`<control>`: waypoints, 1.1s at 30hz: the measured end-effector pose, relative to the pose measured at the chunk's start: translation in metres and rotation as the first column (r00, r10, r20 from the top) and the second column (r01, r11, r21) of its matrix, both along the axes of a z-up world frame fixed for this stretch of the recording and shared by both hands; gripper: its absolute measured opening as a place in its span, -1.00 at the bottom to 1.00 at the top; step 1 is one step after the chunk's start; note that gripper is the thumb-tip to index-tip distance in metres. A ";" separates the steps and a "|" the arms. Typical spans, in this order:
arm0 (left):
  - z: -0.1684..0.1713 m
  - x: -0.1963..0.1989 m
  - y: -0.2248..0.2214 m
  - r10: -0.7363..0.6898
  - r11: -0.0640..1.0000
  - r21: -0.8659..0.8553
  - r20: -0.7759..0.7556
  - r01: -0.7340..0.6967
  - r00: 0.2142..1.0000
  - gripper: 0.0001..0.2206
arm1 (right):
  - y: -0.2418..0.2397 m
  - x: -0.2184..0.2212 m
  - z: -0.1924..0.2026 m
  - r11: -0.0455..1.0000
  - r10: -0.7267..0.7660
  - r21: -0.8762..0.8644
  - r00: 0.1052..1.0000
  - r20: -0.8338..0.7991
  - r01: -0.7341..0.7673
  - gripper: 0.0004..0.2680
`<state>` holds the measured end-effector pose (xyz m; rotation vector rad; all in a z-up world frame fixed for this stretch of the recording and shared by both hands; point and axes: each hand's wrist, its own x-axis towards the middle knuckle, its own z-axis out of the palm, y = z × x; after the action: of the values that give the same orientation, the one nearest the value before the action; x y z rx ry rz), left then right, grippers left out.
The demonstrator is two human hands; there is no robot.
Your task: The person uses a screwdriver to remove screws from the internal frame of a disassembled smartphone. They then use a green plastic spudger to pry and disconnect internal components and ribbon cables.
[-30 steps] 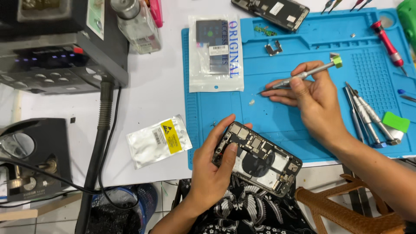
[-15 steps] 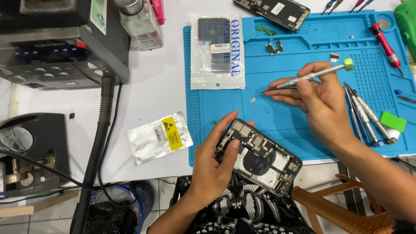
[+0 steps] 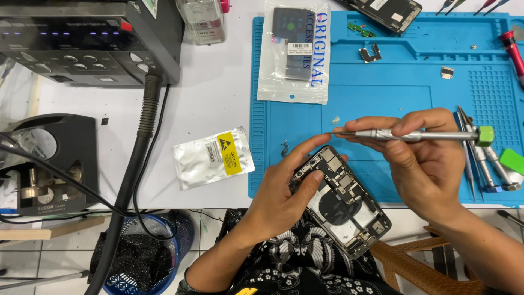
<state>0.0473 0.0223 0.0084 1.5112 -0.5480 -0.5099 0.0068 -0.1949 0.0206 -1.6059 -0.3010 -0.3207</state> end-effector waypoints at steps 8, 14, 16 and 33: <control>-0.004 -0.001 0.000 0.011 1.000 -0.006 0.013 -0.011 1.000 -0.50 | 0.000 -0.003 -0.003 1.000 0.015 0.022 0.999 -0.031 -0.015 -0.92; -0.003 -0.002 -0.001 0.029 1.000 0.009 0.019 -0.029 0.999 -0.52 | 0.000 -0.004 -0.002 0.999 0.033 0.020 0.999 -0.038 -0.032 -0.92; -0.004 -0.002 -0.002 0.034 0.999 0.001 0.029 -0.034 0.999 -0.52 | 0.001 -0.003 0.002 0.999 0.036 0.027 0.998 -0.060 -0.034 -0.91; -0.002 -0.004 -0.002 0.053 0.999 -0.007 0.043 -0.053 0.998 -0.55 | 0.001 0.002 0.000 0.996 -0.041 0.068 0.988 -0.149 0.051 -0.89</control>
<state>0.0436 0.0204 0.0063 1.5298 -0.5405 -0.4350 0.0084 -0.1942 0.0207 -1.5584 -0.1380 -0.2439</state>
